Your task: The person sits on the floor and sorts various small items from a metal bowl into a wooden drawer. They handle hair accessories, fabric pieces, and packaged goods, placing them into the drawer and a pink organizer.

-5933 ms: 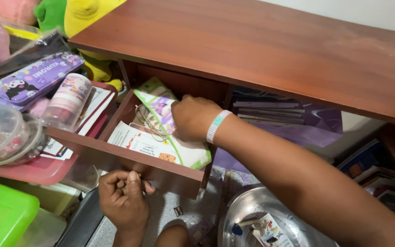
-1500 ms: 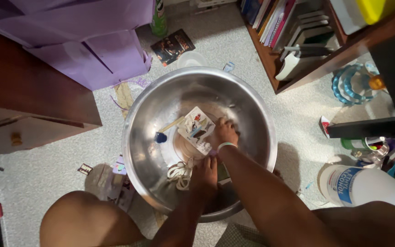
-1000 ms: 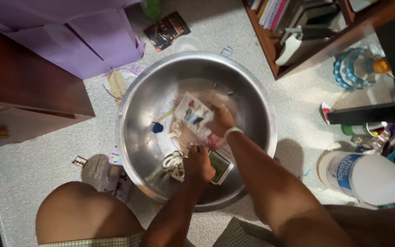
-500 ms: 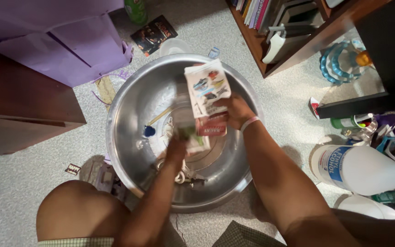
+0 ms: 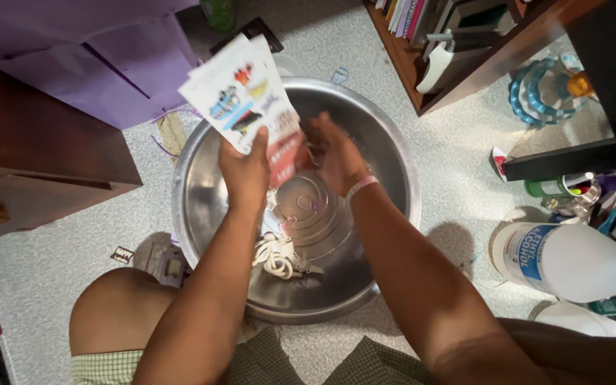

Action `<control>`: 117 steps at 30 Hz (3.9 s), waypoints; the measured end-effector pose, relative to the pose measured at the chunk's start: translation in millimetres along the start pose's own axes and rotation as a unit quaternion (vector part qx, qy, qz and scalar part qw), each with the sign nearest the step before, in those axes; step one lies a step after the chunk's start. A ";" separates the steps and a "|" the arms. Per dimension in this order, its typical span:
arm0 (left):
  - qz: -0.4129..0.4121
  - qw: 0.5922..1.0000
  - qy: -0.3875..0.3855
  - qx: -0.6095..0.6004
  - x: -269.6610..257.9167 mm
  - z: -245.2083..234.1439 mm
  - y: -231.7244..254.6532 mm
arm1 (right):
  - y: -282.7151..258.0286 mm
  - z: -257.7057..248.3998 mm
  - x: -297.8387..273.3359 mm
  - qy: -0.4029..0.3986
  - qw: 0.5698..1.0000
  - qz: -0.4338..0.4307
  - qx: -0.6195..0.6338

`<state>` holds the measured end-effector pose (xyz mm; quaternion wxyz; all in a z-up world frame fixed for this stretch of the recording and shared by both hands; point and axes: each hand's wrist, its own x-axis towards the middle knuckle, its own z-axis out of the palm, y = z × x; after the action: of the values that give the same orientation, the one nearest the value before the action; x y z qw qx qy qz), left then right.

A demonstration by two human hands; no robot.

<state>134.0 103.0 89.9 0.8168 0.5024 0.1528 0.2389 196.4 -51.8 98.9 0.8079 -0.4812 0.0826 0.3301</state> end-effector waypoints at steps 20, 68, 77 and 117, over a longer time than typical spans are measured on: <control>-0.011 0.990 -0.074 0.122 33.8 -4.8 42.1 | -42.5 31.3 14.2 -0.100 0.976 -0.114 -0.154; 0.025 0.737 -0.322 0.593 -53.3 -42.6 -112.5 | 30.4 -106.9 11.9 0.230 0.966 -0.015 -0.115; 0.083 0.671 -0.399 0.619 -78.6 -74.0 -185.7 | 32.0 -111.2 6.2 0.212 0.970 -0.005 -0.116; -0.028 0.854 -0.235 0.463 -116.0 -84.1 -126.3 | 32.7 -87.4 20.4 0.164 0.964 0.026 -0.210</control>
<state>25.4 54.7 -59.6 0.5079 0.8591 0.0632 -0.0077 208.1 -104.8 20.4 0.6555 -0.6849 0.1556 0.2775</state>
